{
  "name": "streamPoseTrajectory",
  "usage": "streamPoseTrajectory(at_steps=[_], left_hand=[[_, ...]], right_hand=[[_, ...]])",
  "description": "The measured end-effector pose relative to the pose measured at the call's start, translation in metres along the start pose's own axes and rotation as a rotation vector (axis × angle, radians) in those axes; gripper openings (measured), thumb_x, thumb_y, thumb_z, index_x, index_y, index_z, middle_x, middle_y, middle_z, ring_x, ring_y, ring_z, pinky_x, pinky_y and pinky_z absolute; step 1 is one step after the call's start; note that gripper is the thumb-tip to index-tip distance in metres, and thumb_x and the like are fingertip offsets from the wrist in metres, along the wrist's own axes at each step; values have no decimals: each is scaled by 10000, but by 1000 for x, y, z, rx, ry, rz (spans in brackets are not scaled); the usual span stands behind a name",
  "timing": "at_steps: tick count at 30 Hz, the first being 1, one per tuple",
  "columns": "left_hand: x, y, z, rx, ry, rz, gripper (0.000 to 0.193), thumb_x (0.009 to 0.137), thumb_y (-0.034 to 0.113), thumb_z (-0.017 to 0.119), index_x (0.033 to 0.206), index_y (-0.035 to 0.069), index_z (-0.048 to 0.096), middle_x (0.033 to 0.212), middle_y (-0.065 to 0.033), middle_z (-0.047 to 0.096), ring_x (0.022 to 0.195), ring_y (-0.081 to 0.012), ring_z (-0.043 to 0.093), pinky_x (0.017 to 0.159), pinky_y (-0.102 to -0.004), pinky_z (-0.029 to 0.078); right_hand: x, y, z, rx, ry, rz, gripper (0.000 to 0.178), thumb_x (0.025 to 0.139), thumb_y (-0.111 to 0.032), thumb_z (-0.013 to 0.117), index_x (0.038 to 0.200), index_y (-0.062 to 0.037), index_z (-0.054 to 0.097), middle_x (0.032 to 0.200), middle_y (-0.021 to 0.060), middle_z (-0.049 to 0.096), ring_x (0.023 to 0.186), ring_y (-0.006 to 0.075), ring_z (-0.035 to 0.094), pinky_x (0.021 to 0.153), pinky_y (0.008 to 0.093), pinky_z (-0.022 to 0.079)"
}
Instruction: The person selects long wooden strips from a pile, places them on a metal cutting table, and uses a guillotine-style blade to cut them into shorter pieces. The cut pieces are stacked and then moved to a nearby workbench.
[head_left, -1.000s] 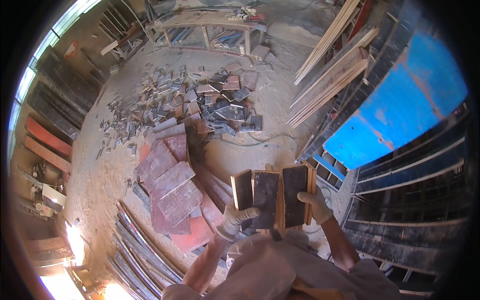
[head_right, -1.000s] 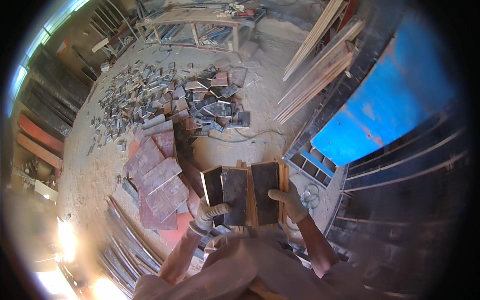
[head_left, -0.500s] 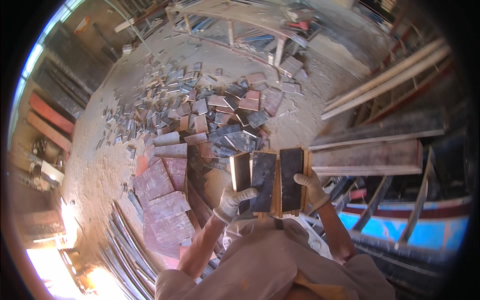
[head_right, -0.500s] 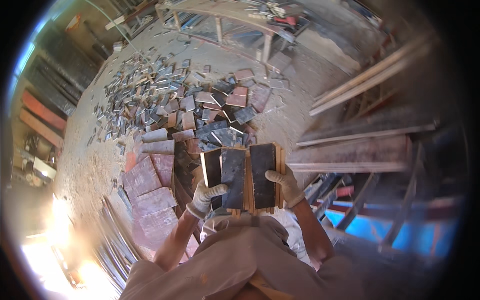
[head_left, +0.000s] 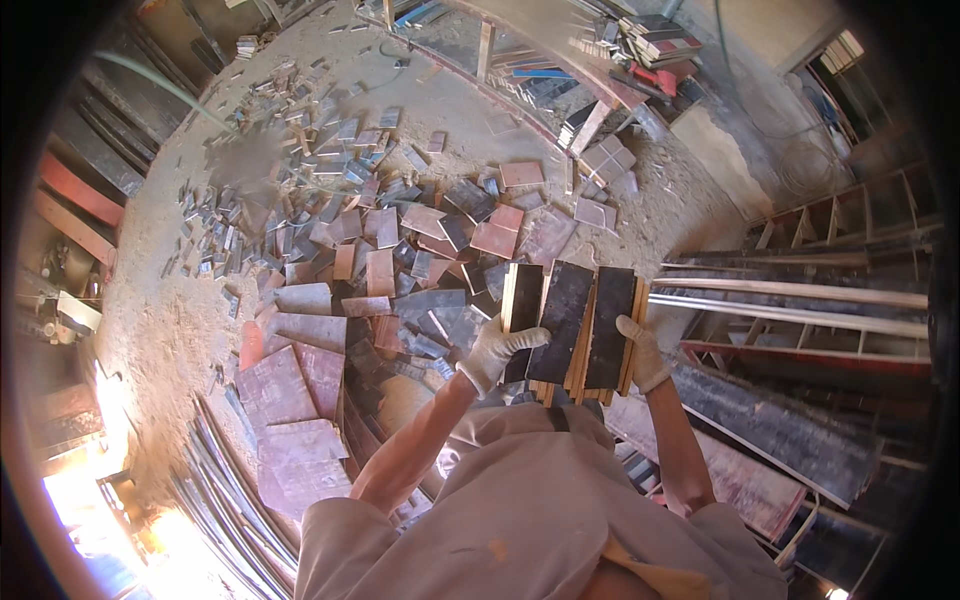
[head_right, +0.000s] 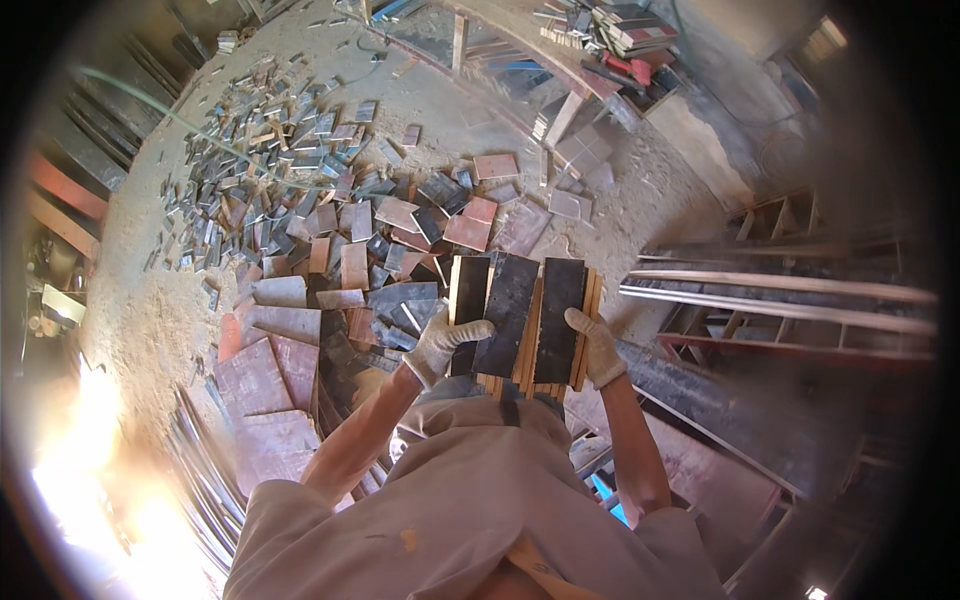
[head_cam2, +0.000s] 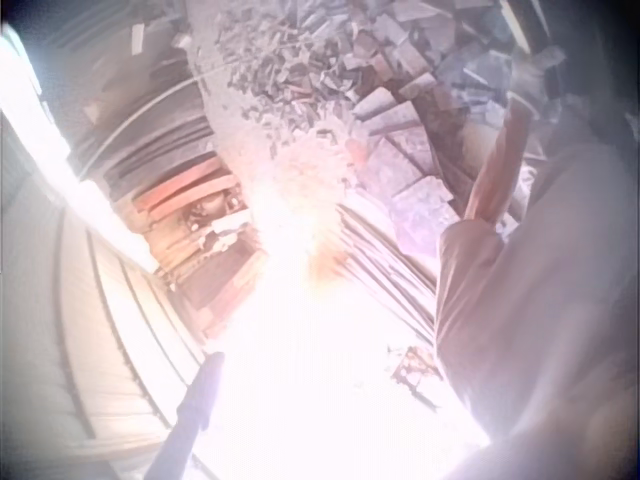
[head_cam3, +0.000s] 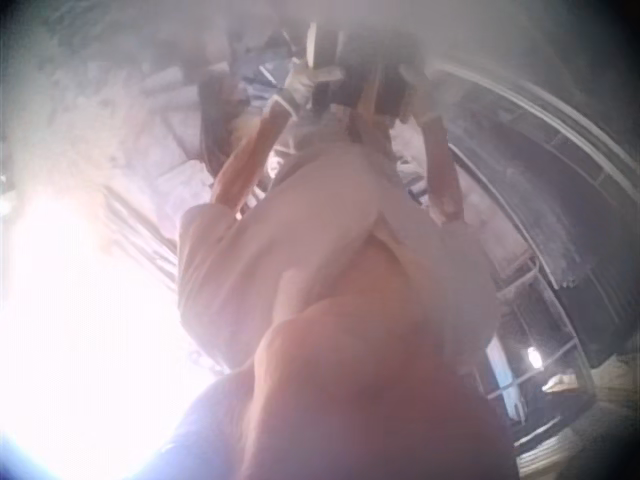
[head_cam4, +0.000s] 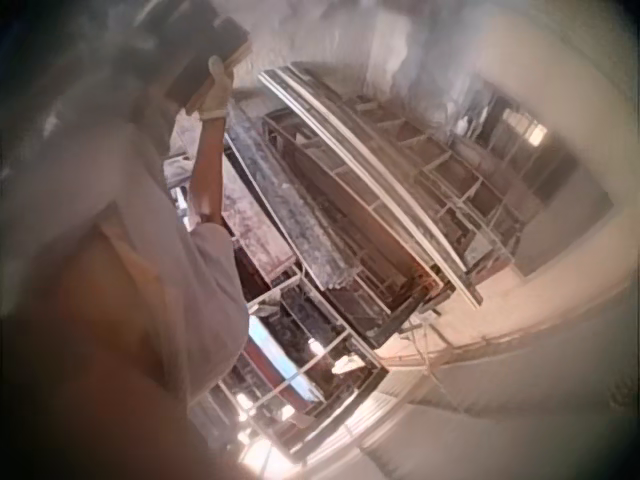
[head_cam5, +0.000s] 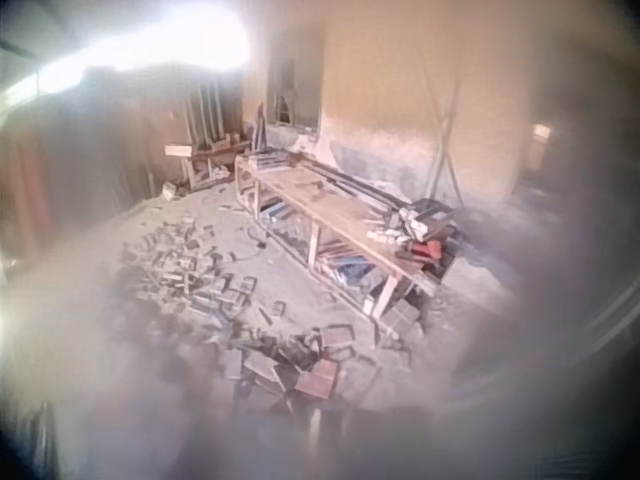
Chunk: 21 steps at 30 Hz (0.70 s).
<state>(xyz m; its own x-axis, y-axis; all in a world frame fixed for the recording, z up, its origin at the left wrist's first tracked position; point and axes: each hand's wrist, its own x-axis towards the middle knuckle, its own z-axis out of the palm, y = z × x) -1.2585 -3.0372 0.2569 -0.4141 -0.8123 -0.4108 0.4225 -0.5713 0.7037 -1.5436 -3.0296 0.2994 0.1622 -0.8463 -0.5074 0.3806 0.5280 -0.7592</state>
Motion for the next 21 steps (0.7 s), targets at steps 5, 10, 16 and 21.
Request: streamPoseTrajectory(at_steps=[5,10,16,21], left_hand=[[108,39,-19,-144,116,-33,429,878,166,871,1244,21,699,1115,-53,759,994,-172,726,873,-367,602],[212,88,-47,-198,362,-44,442,869,163,871,1246,19,690,1115,-72,757,988,-187,724,877,-373,605],[293,161,-119,-255,646,-20,438,854,181,871,1227,35,696,1065,-87,766,876,-229,758,829,-394,630],[336,252,-211,-283,740,-55,332,914,191,819,1194,54,706,1013,-58,774,850,-222,762,773,-395,641]], right_hand=[[151,-39,-24,45,-86,123,443,988,-282,718,1322,-2,639,1165,102,741,1025,220,747,915,351,633],[317,-73,-31,42,-190,340,416,966,-297,748,1291,-44,685,1183,78,749,1017,200,743,927,360,620],[480,-122,53,-312,-253,336,720,899,-435,804,1457,-39,580,1380,126,656,1259,237,633,1081,378,508],[621,-96,126,-491,-412,381,1031,866,-648,761,1575,25,429,1649,220,393,1540,280,344,1276,406,212]])
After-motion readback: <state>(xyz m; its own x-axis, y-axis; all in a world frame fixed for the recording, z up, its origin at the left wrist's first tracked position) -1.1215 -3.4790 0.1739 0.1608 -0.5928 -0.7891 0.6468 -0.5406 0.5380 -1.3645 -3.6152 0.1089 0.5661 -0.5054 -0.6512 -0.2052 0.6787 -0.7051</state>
